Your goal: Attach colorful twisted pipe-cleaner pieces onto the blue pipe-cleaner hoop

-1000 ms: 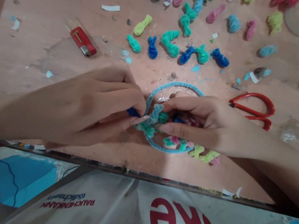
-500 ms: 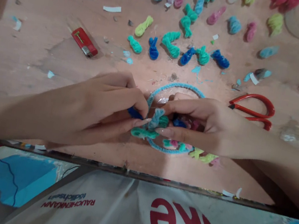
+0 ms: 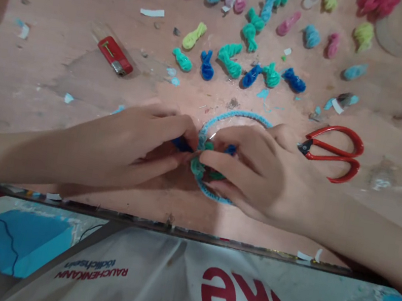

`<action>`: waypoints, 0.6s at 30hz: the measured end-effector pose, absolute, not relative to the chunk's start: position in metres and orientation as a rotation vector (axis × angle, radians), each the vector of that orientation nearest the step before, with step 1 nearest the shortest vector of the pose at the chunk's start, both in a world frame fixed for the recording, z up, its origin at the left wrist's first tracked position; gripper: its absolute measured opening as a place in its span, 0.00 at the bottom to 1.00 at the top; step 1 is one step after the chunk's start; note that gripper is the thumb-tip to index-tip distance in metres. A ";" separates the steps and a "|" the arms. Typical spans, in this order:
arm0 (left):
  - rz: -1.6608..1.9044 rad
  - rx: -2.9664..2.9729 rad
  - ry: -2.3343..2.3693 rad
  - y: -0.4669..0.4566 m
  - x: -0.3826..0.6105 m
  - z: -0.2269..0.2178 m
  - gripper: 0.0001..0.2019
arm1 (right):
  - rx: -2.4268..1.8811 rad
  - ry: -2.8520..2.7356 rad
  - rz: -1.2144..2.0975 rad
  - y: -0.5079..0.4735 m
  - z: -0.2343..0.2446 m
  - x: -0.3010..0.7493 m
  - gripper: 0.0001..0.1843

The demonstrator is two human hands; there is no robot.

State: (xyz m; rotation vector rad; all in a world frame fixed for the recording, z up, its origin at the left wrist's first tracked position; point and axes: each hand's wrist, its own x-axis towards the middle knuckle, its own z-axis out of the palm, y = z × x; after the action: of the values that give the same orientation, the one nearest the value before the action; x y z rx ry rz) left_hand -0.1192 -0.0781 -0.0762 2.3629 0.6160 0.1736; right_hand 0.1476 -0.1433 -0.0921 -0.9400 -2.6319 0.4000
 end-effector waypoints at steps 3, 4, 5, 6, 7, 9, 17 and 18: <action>0.076 2.304 0.652 -0.079 -0.119 -0.073 0.09 | -0.824 -2.634 0.356 -0.146 -0.095 0.141 0.14; 0.042 2.301 0.665 -0.080 -0.118 -0.072 0.09 | -0.814 -2.626 0.387 -0.145 -0.096 0.139 0.13; 0.034 2.313 0.673 -0.080 -0.118 -0.071 0.09 | -0.803 -2.621 0.420 -0.144 -0.096 0.138 0.14; 0.039 2.332 0.670 -0.079 -0.118 -0.070 0.09 | -0.790 -2.621 0.449 -0.143 -0.096 0.137 0.16; 0.055 2.354 0.668 -0.079 -0.117 -0.069 0.09 | -0.770 -2.615 0.468 -0.142 -0.097 0.136 0.18; 0.094 2.392 0.656 -0.078 -0.117 -0.068 0.08 | -0.736 -2.581 0.513 -0.141 -0.097 0.139 0.19; 0.100 2.406 0.648 -0.077 -0.118 -0.070 0.08 | -0.841 -2.550 0.792 -0.151 -0.097 0.158 0.12; 0.089 2.399 0.661 -0.076 -0.118 -0.070 0.08 | -0.849 -2.543 0.808 -0.151 -0.095 0.159 0.13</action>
State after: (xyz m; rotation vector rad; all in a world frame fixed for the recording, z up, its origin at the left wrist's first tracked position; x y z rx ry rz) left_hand -0.1182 -0.0765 -0.0698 2.3992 0.6610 0.0892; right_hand 0.1588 -0.1514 -0.0950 -0.8486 -2.5427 0.8084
